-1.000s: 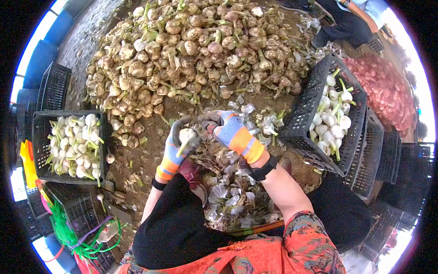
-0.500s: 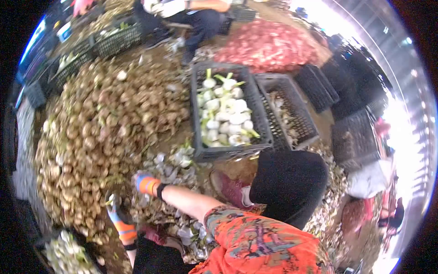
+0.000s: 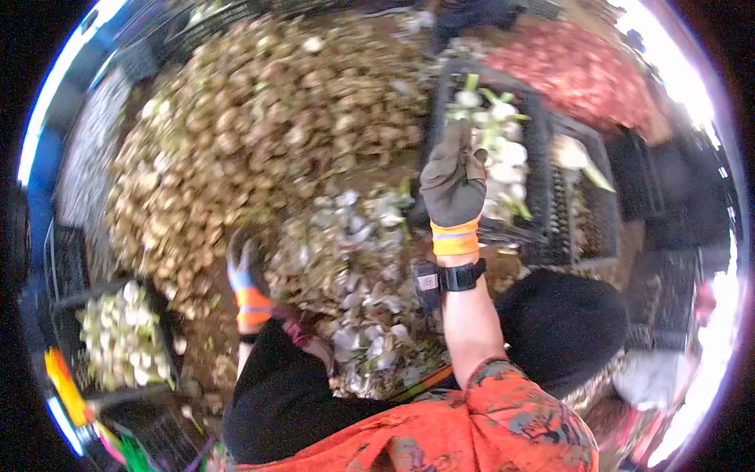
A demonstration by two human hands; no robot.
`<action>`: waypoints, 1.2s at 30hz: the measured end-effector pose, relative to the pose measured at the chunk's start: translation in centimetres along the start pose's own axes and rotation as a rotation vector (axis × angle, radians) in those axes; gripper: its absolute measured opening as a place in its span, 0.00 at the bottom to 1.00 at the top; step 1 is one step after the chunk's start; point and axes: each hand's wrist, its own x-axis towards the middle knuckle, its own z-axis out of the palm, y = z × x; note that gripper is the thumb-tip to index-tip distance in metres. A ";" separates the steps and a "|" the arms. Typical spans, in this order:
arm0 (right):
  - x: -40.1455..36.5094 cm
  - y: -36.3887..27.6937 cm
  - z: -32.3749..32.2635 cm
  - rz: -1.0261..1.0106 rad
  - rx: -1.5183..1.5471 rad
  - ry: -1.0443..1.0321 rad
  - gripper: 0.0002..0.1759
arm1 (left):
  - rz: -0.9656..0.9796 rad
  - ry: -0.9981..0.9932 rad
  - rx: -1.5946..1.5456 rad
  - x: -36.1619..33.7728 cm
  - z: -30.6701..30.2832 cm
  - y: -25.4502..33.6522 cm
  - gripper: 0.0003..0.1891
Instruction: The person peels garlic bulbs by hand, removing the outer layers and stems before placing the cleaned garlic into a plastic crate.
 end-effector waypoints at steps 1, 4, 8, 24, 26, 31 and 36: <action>0.5 2.1 -2.2 0.212 0.029 0.120 0.19 | 0.023 0.024 0.062 0.4 -0.4 -0.7 0.20; 0.2 10.4 -12.3 0.477 -1.854 0.197 0.20 | 0.003 0.060 -0.095 0.5 -1.8 -2.6 0.20; 0.2 17.3 -20.3 0.999 -2.546 0.036 0.27 | -0.008 0.081 -0.110 -0.1 -3.6 -3.5 0.19; -4.5 20.4 -13.5 0.561 -0.931 0.469 0.13 | 0.351 -0.219 0.138 -0.8 -2.4 -3.3 0.31; -4.5 20.6 -12.0 0.580 -1.112 0.420 0.13 | 0.214 -0.169 -0.003 -0.8 -2.7 -3.3 0.30; -3.9 18.6 -13.6 0.698 -1.190 0.249 0.12 | 0.212 -0.152 0.080 -1.3 -2.7 -2.2 0.27; -2.7 18.4 -9.0 0.685 -1.278 0.015 0.12 | 0.120 -0.211 -0.129 -2.4 -2.3 0.5 0.25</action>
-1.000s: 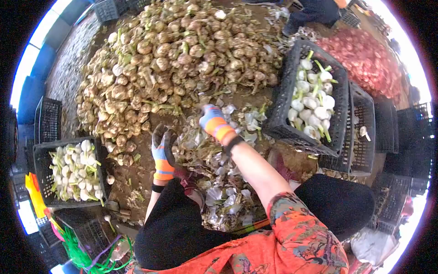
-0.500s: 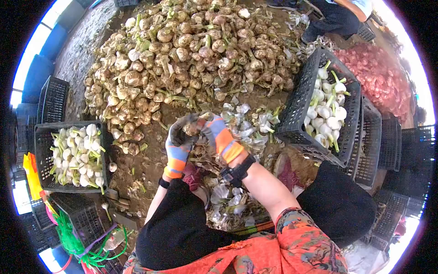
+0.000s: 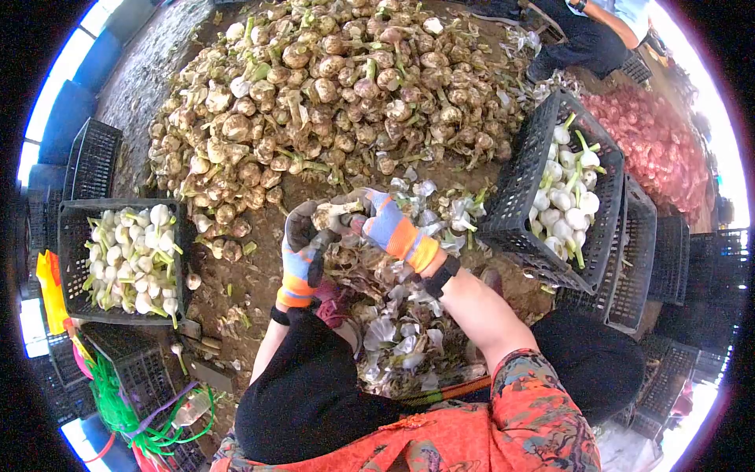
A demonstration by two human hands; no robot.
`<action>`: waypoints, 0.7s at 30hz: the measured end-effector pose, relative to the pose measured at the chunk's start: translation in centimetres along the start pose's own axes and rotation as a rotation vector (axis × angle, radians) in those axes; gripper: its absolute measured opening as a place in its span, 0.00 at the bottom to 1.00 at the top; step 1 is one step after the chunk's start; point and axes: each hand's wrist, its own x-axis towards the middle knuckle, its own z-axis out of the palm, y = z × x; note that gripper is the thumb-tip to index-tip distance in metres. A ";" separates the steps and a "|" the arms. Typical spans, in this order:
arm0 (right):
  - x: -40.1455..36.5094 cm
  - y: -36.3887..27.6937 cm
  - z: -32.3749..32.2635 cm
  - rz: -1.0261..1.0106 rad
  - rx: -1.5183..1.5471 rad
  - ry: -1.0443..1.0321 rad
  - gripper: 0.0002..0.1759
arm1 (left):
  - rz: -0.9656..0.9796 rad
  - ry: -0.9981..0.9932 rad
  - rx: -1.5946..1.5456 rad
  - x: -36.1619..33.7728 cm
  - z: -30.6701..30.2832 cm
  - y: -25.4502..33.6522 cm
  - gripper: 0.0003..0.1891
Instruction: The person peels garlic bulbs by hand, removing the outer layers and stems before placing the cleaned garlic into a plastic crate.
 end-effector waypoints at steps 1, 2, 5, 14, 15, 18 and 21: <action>0.2 -0.4 0.1 -0.089 -0.173 -0.032 0.13 | 0.001 0.001 0.000 0.0 0.3 0.7 0.25; 0.2 -1.1 -0.3 -0.259 -0.601 -0.070 0.15 | -0.103 -0.012 -0.082 -0.1 0.5 1.2 0.24; 0.6 0.3 -1.3 -0.408 -1.072 0.001 0.16 | -0.233 -0.038 -0.179 -0.2 1.1 1.3 0.23; -0.2 3.5 -0.7 0.126 0.055 0.169 0.15 | -0.289 -0.039 -0.055 0.0 1.2 2.0 0.28; -0.2 3.3 -0.8 0.155 0.204 0.123 0.14 | -0.290 -0.040 -0.052 0.0 1.0 2.2 0.28; -0.5 1.4 0.9 0.042 0.086 0.173 0.13 | -0.301 -0.107 -0.162 0.1 0.8 1.6 0.30; -0.5 1.9 0.3 -0.153 -0.393 0.208 0.10 | -0.107 -0.201 0.021 0.8 0.0 -0.2 0.32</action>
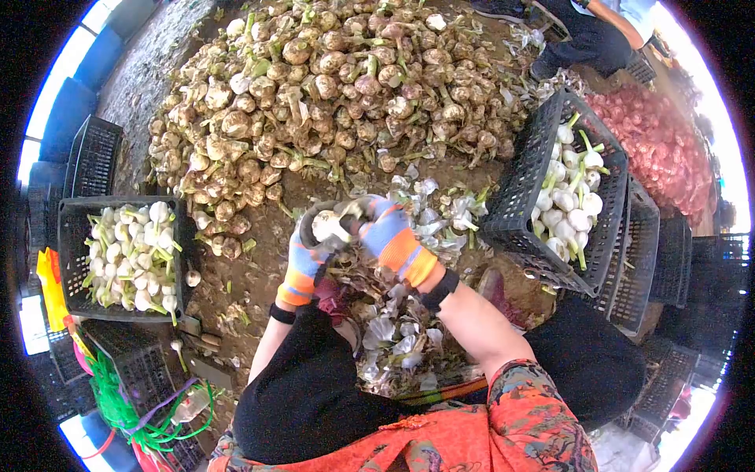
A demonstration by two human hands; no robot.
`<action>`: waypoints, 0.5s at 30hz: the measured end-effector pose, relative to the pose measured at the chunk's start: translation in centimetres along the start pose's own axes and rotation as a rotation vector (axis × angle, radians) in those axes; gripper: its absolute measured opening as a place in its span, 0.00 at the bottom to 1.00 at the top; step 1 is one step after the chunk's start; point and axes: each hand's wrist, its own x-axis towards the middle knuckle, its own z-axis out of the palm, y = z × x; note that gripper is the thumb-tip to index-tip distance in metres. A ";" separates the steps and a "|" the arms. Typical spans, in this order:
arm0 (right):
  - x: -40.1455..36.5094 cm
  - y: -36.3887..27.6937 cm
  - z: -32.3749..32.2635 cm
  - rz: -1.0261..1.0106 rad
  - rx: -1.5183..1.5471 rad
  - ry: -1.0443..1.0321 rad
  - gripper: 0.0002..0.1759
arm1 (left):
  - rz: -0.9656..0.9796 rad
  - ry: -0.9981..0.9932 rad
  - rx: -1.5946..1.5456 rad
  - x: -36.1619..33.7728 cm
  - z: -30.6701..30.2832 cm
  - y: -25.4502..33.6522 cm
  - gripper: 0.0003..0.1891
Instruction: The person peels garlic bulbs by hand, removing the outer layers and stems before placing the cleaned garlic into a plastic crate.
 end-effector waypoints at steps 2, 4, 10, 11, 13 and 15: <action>0.6 -0.1 -1.2 0.333 0.176 -0.012 0.11 | 0.092 -0.043 0.111 0.1 -0.3 0.0 0.33; 1.5 3.5 -2.4 0.379 0.148 0.208 0.07 | -0.098 -0.070 0.206 -0.1 0.4 1.3 0.33; 2.0 -2.5 -4.1 -0.043 -0.712 -0.121 0.22 | -0.147 0.015 -0.004 -0.6 -0.4 0.6 0.32; 2.4 -1.9 -3.8 -0.043 -0.388 -0.285 0.21 | 0.013 -0.006 0.328 -0.4 0.6 1.5 0.36; 2.3 -5.3 -2.4 -0.069 -0.549 -0.409 0.21 | 0.154 -0.039 0.780 -0.2 1.3 2.5 0.40; 2.1 -6.6 -1.7 -0.093 -0.706 -0.535 0.21 | 0.052 -0.026 0.551 -0.4 2.0 3.3 0.39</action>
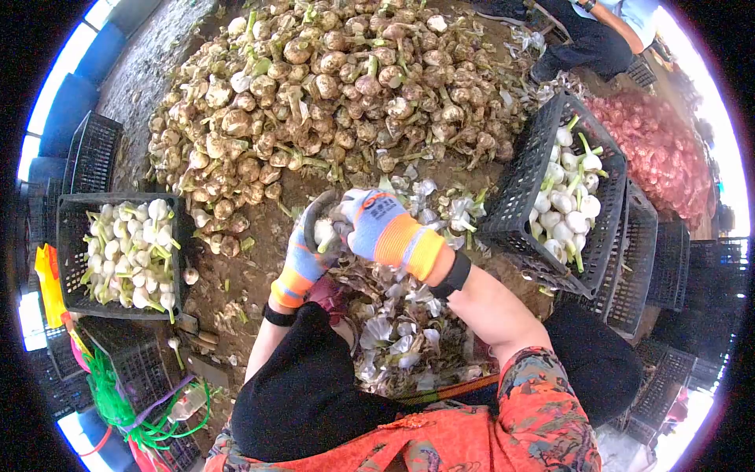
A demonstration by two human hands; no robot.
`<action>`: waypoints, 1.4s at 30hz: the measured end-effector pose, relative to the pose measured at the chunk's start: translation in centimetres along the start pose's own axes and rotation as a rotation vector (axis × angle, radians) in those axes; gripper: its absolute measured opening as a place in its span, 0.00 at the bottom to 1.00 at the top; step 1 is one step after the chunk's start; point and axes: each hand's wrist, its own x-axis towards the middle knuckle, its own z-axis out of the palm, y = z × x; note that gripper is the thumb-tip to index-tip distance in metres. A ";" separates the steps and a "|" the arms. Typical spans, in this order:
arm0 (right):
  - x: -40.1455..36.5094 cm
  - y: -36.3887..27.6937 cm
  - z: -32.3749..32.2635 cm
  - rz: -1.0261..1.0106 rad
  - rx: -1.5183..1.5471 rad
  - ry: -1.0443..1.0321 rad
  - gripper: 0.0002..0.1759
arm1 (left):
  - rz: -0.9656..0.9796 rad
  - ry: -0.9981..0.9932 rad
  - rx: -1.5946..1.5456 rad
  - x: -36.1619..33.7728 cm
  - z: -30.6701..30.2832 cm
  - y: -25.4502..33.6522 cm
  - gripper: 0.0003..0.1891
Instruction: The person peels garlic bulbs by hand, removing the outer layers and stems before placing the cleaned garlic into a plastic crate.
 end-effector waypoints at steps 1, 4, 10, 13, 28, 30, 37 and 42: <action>0.1 -0.1 0.1 -0.040 -0.146 -0.013 0.19 | -0.102 -0.007 -0.230 0.0 0.0 0.3 0.38; 0.6 -1.1 0.2 -0.038 -0.354 -0.042 0.18 | -0.046 -0.050 -0.016 -0.1 -0.3 0.0 0.40; 0.7 1.7 1.5 0.031 0.106 0.245 0.14 | -0.052 0.192 -0.288 -0.1 0.2 -3.5 0.33; 0.0 1.4 3.6 -0.005 0.232 0.331 0.13 | -0.126 0.406 -0.485 -0.2 0.7 -2.4 0.23; 1.0 13.9 5.6 0.613 -0.131 0.320 0.24 | -0.158 0.289 -1.383 0.5 -1.3 -4.5 0.21; 4.0 14.4 5.2 0.649 -0.047 0.479 0.23 | -0.081 0.368 -1.028 2.0 -0.5 -4.1 0.23; 7.4 16.3 5.5 0.720 0.087 0.416 0.24 | -0.093 0.160 -0.488 3.8 1.4 1.4 0.25; 2.3 9.5 10.0 0.156 0.939 0.382 0.17 | -0.438 -0.047 -1.227 1.9 0.0 -4.0 0.16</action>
